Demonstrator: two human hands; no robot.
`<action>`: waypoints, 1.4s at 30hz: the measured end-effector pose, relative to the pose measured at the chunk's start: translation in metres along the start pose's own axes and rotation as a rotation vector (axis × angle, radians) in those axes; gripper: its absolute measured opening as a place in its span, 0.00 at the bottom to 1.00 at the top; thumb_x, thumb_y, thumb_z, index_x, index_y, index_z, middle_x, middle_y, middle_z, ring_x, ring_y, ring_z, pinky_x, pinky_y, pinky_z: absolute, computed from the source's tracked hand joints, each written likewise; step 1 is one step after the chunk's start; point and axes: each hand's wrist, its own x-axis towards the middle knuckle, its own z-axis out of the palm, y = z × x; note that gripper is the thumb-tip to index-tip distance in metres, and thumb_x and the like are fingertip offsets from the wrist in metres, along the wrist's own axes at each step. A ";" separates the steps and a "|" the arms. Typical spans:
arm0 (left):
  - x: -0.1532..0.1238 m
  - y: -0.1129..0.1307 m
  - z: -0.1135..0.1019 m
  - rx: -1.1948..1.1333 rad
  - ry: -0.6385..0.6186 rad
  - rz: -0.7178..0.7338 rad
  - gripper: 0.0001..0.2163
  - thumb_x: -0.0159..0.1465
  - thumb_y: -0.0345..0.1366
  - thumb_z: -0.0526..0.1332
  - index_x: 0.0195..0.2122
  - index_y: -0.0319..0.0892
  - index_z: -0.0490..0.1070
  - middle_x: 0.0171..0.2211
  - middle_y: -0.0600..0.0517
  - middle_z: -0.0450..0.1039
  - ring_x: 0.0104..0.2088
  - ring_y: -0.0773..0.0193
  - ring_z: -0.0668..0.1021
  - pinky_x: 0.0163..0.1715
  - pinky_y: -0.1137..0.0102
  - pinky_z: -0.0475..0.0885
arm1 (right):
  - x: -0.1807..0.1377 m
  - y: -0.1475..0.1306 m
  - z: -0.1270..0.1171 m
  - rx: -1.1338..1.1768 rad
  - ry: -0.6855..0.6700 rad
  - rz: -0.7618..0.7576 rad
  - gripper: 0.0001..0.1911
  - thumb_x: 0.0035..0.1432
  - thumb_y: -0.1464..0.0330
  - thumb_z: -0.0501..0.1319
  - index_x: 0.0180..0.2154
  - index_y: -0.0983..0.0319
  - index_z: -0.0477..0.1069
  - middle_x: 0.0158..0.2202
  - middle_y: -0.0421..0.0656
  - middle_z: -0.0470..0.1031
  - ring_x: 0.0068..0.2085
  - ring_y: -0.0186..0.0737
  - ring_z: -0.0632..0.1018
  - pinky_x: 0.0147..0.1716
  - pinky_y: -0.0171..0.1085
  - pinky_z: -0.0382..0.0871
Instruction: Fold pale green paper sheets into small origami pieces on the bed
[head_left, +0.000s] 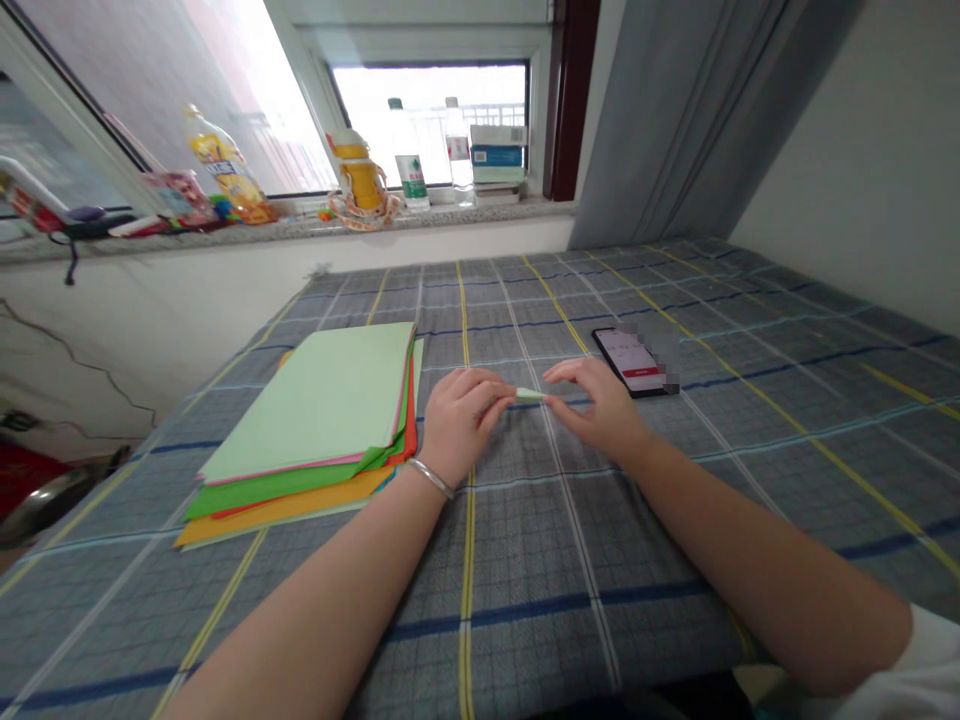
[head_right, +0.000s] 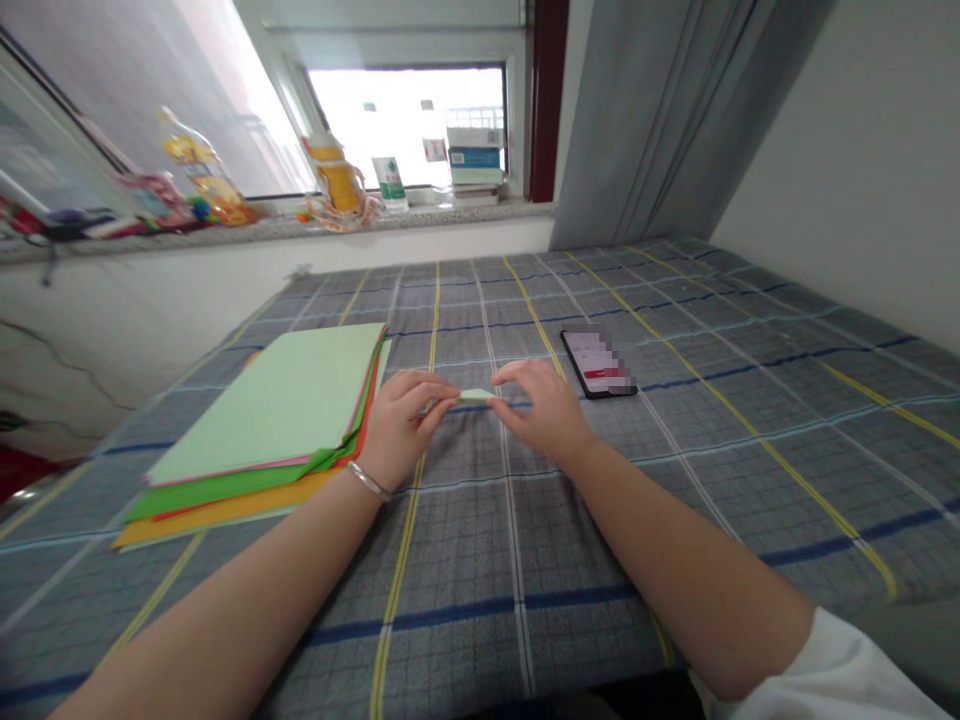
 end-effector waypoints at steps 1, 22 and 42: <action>-0.001 0.003 0.002 -0.002 -0.011 0.014 0.06 0.64 0.37 0.59 0.35 0.44 0.74 0.35 0.51 0.75 0.38 0.62 0.75 0.41 0.65 0.69 | 0.000 -0.005 0.001 0.004 -0.038 -0.041 0.07 0.54 0.67 0.62 0.37 0.57 0.70 0.39 0.43 0.77 0.43 0.43 0.75 0.46 0.45 0.67; 0.003 0.020 0.011 -0.206 0.029 -0.151 0.01 0.61 0.33 0.62 0.33 0.43 0.73 0.32 0.52 0.75 0.37 0.63 0.75 0.41 0.64 0.71 | 0.001 -0.025 0.010 0.089 0.086 0.097 0.03 0.56 0.70 0.60 0.34 0.57 0.71 0.35 0.41 0.78 0.39 0.41 0.77 0.42 0.43 0.70; 0.005 0.017 0.010 -0.416 0.110 -0.299 0.03 0.61 0.33 0.59 0.30 0.43 0.69 0.32 0.53 0.72 0.36 0.65 0.74 0.38 0.68 0.72 | 0.003 -0.024 0.008 0.357 0.124 0.222 0.04 0.56 0.72 0.57 0.31 0.57 0.67 0.36 0.41 0.77 0.46 0.40 0.75 0.50 0.47 0.67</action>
